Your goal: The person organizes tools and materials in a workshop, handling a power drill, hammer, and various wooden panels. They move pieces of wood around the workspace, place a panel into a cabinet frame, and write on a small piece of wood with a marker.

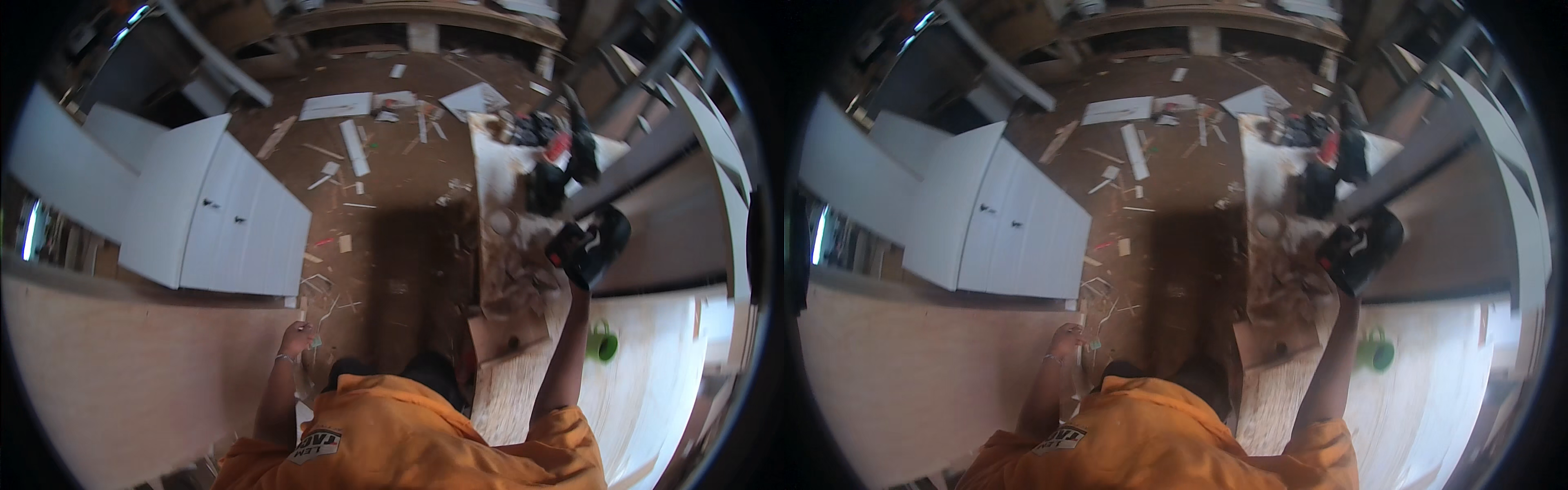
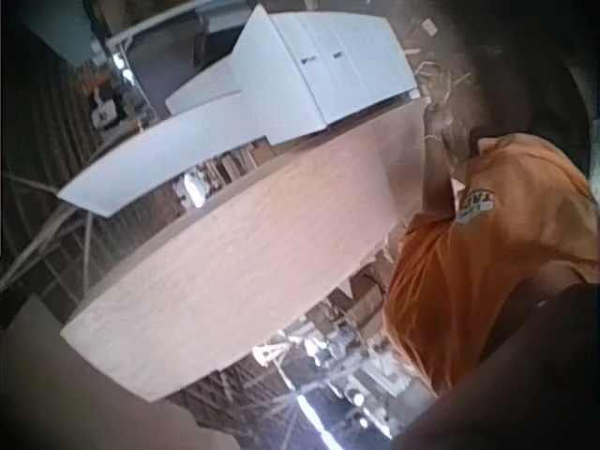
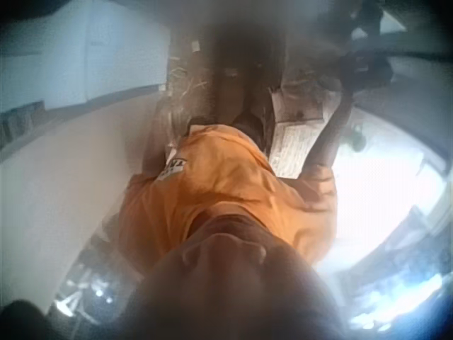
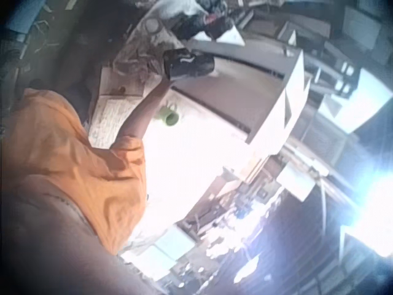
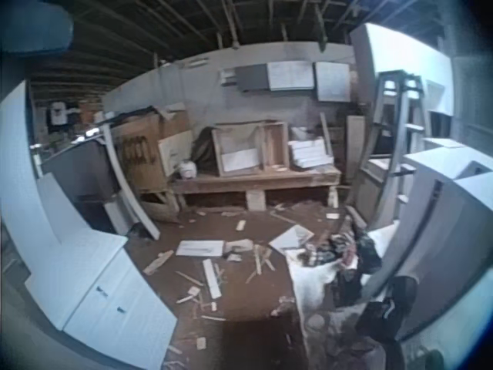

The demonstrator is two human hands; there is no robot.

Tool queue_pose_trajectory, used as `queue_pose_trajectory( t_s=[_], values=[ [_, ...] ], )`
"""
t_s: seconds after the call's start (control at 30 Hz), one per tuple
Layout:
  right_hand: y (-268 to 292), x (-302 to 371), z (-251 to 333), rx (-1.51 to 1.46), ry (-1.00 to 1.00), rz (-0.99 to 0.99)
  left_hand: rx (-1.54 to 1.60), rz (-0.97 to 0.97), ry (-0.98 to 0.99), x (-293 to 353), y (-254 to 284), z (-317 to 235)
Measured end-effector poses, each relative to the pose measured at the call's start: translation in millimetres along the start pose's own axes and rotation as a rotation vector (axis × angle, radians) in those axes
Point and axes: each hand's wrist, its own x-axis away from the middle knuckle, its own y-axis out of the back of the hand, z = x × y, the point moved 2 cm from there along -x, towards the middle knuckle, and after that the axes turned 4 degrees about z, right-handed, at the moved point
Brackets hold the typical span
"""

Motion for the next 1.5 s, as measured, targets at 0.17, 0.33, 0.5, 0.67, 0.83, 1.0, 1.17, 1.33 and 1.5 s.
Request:
queue_pose_trajectory(
  t_s=[0.17, 0.33, 0.5, 0.67, 0.83, 1.0, 1.17, 1.33, 1.5],
  values=[
    [-41.8, 4.0, -30.5, -0.462, -0.143, -0.050, 0.209, -0.121, 0.024, 87.4, 9.2, 71.9],
    [-75.2, 62.1, -107.8, -0.139, -0.221, 0.026, -0.390, 0.159, 0.156, 132.7, -35.6, 159.2],
    [-70.6, 117.1, -135.4, 0.164, -0.358, 0.170, -0.081, 0.155, 0.307, 151.8, -60.6, 161.3],
    [-40.9, 173.9, 27.1, -0.090, -0.339, 0.119, 0.242, 0.027, 0.015, 165.0, -45.9, 183.3],
    [-29.8, 253.6, 311.0, -0.825, 0.029, 0.605, 0.207, 0.006, 0.103, 183.1, -26.3, 274.7],
    [12.3, 382.2, 527.7, -0.984, 0.571, 1.103, 0.186, -0.345, -0.083, 252.5, -37.2, 441.1],
    [21.5, 552.1, 616.1, -0.845, 1.100, 1.627, 1.417, -0.573, 0.120, 405.9, 2.6, 510.0],
    [-34.9, 678.2, 608.5, -0.138, 1.737, 1.997, 1.881, -1.288, -0.199, 507.6, -29.7, 587.1],
    [-29.6, 752.6, 659.5, 0.111, 2.009, 1.984, 2.258, -1.487, -0.338, 582.0, -21.5, 597.9]
  ],
)
